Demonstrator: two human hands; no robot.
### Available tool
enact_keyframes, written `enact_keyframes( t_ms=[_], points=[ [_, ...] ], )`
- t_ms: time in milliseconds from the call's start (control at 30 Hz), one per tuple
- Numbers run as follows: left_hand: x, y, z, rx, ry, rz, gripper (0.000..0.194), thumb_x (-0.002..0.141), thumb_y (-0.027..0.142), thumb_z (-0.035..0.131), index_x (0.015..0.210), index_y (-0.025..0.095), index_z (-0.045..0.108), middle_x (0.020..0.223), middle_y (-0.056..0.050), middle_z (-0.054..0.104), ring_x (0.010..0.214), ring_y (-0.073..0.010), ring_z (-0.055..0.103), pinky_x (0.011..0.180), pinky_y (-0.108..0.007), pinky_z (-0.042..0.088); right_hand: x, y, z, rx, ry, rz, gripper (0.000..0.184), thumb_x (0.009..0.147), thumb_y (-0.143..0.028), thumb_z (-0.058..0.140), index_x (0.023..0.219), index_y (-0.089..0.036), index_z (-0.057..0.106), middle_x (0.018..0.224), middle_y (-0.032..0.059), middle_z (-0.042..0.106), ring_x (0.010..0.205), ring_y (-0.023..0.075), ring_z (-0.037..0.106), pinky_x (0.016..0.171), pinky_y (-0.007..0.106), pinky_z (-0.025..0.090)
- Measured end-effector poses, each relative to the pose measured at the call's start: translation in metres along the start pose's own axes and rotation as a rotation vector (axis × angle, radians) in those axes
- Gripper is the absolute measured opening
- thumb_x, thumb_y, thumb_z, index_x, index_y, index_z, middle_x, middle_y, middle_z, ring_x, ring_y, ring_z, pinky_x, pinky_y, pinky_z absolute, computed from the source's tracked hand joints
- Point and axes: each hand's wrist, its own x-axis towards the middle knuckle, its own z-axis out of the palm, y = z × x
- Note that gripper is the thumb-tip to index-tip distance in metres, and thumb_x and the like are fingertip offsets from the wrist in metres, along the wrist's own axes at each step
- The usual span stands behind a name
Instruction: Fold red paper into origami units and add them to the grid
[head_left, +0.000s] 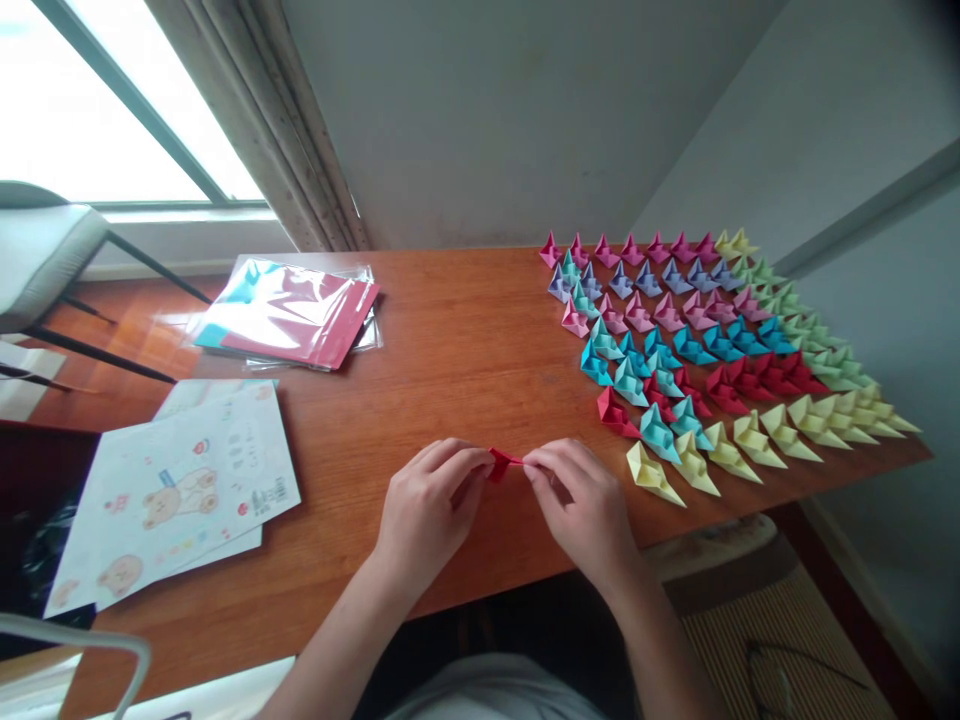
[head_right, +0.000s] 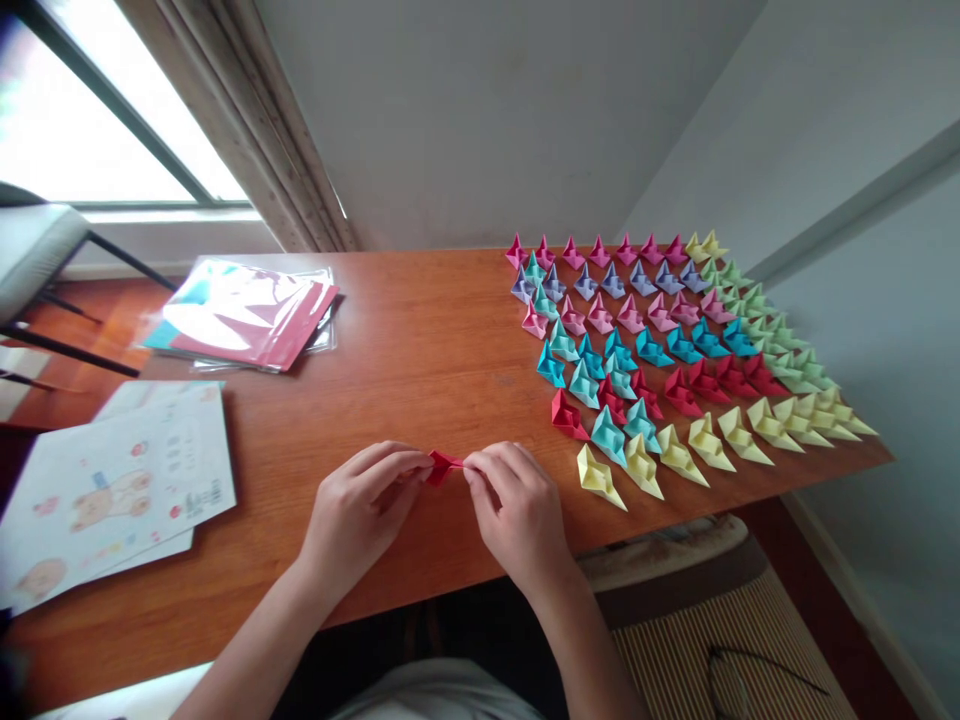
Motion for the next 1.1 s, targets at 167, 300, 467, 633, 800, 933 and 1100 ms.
enact_keyframes(
  t_ms=[167, 300, 467, 633, 800, 933, 1100],
  points=[
    [0.001, 0.004, -0.002, -0.061, 0.021, 0.067, 0.013, 0.094, 0.013, 0.059, 0.096, 0.021, 0.069, 0.091, -0.001, 0.072, 0.081, -0.0141, 0.066, 0.075, -0.024, 0.051, 0.002, -0.003, -0.003, 0.012, 0.017, -0.014, 0.011, 0.096, -0.013, 0.056, 0.096, -0.02, 0.064, 0.089, 0.0047, 0.067, 0.085, 0.0184, 0.061, 0.079, 0.032, 0.05],
    [0.002, 0.006, -0.002, -0.072, 0.021, 0.124, 0.013, 0.094, 0.012, 0.059, 0.096, 0.021, 0.068, 0.092, -0.002, 0.073, 0.082, -0.0134, 0.066, 0.075, -0.023, 0.051, 0.005, -0.009, -0.003, 0.037, 0.001, -0.02, 0.01, 0.096, -0.013, 0.057, 0.095, -0.02, 0.064, 0.087, 0.0041, 0.066, 0.082, 0.0174, 0.06, 0.077, 0.03, 0.049],
    [0.0, 0.004, -0.002, -0.053, 0.026, 0.154, 0.013, 0.094, 0.012, 0.06, 0.097, 0.021, 0.069, 0.09, -0.001, 0.072, 0.078, -0.013, 0.065, 0.071, -0.022, 0.05, 0.005, -0.012, 0.0, 0.052, -0.056, -0.024, 0.011, 0.097, -0.014, 0.055, 0.093, -0.02, 0.063, 0.085, 0.0035, 0.065, 0.081, 0.0173, 0.059, 0.075, 0.03, 0.048],
    [-0.002, 0.003, -0.001, -0.085, 0.04, 0.144, 0.014, 0.094, 0.011, 0.059, 0.097, 0.021, 0.069, 0.091, -0.001, 0.072, 0.078, -0.0127, 0.065, 0.071, -0.022, 0.05, 0.003, -0.007, 0.004, 0.007, -0.099, -0.002, 0.012, 0.097, -0.016, 0.054, 0.092, -0.021, 0.063, 0.086, 0.0034, 0.065, 0.082, 0.0185, 0.059, 0.075, 0.031, 0.046],
    [-0.002, 0.003, -0.001, -0.096, 0.055, 0.095, 0.014, 0.094, 0.012, 0.058, 0.095, 0.021, 0.069, 0.093, -0.002, 0.073, 0.08, -0.0129, 0.067, 0.073, -0.022, 0.051, 0.004, -0.003, 0.001, 0.005, -0.097, -0.007, 0.01, 0.098, -0.017, 0.054, 0.094, -0.021, 0.063, 0.087, 0.0036, 0.065, 0.082, 0.0182, 0.06, 0.076, 0.031, 0.047],
    [0.0, 0.003, -0.003, -0.064, 0.086, -0.038, 0.011, 0.094, 0.015, 0.059, 0.093, 0.021, 0.068, 0.089, -0.001, 0.072, 0.079, -0.0138, 0.067, 0.072, -0.023, 0.051, 0.004, 0.001, -0.008, -0.005, -0.051, 0.007, 0.009, 0.097, -0.017, 0.056, 0.094, -0.021, 0.063, 0.089, 0.004, 0.066, 0.085, 0.0181, 0.062, 0.077, 0.03, 0.048],
    [0.004, 0.005, -0.01, -0.147, 0.081, -0.148, 0.011, 0.094, 0.015, 0.059, 0.089, 0.021, 0.066, 0.087, 0.0, 0.071, 0.076, -0.0122, 0.065, 0.07, -0.021, 0.05, 0.004, 0.005, -0.017, 0.005, -0.011, 0.038, 0.008, 0.097, -0.018, 0.057, 0.093, -0.022, 0.063, 0.09, 0.0036, 0.066, 0.086, 0.0172, 0.063, 0.077, 0.028, 0.049]
  ],
)
